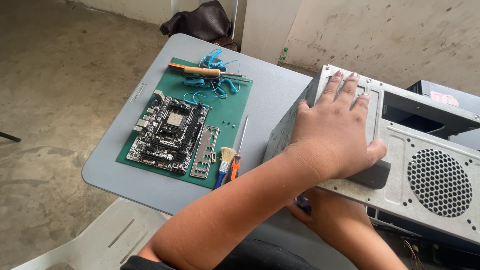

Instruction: Cleaning dust from a computer case using a brush and disassembling panels with a screwdriver

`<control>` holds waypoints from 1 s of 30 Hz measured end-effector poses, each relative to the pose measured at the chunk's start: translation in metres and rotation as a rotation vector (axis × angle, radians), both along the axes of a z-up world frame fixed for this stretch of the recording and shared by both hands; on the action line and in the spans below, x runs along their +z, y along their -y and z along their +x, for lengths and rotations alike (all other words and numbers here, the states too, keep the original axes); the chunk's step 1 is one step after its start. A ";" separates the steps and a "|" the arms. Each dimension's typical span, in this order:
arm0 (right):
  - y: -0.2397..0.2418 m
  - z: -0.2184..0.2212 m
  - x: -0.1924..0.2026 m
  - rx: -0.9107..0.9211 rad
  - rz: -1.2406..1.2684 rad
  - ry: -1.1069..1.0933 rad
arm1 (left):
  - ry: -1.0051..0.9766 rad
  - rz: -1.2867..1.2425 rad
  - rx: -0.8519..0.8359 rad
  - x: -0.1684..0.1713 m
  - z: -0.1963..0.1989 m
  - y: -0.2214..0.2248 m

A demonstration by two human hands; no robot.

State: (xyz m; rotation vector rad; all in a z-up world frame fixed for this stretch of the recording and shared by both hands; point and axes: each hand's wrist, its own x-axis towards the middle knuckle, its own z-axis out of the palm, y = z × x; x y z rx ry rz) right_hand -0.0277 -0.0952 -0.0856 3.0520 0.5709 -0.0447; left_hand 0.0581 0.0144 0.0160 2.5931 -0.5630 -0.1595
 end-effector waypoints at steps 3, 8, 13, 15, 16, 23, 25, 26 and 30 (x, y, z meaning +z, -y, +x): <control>-0.005 0.000 0.019 -0.165 -0.053 -0.541 | 0.013 0.002 0.008 0.000 -0.001 0.001; 0.010 0.003 0.008 0.189 0.150 -0.388 | 0.040 0.023 0.024 -0.003 -0.001 0.002; 0.009 0.001 -0.009 0.109 -0.097 0.201 | 0.021 0.025 0.019 0.000 -0.002 0.001; 0.005 0.002 -0.006 0.120 -0.069 0.174 | 0.019 0.026 0.019 0.000 -0.001 0.001; 0.002 0.002 -0.002 0.134 -0.063 0.001 | 0.026 0.029 0.025 -0.001 -0.001 0.002; -0.015 0.004 0.012 -0.132 0.082 -0.073 | 0.013 0.038 0.023 0.001 -0.001 0.001; -0.009 0.000 0.001 -0.098 0.067 -0.097 | 0.027 0.034 0.027 -0.002 -0.001 0.002; -0.006 -0.001 -0.004 -0.065 0.051 -0.119 | 0.041 0.028 0.031 -0.003 -0.001 0.002; -0.007 -0.009 0.016 -0.002 0.114 -0.250 | 0.067 0.013 0.039 -0.006 -0.001 0.002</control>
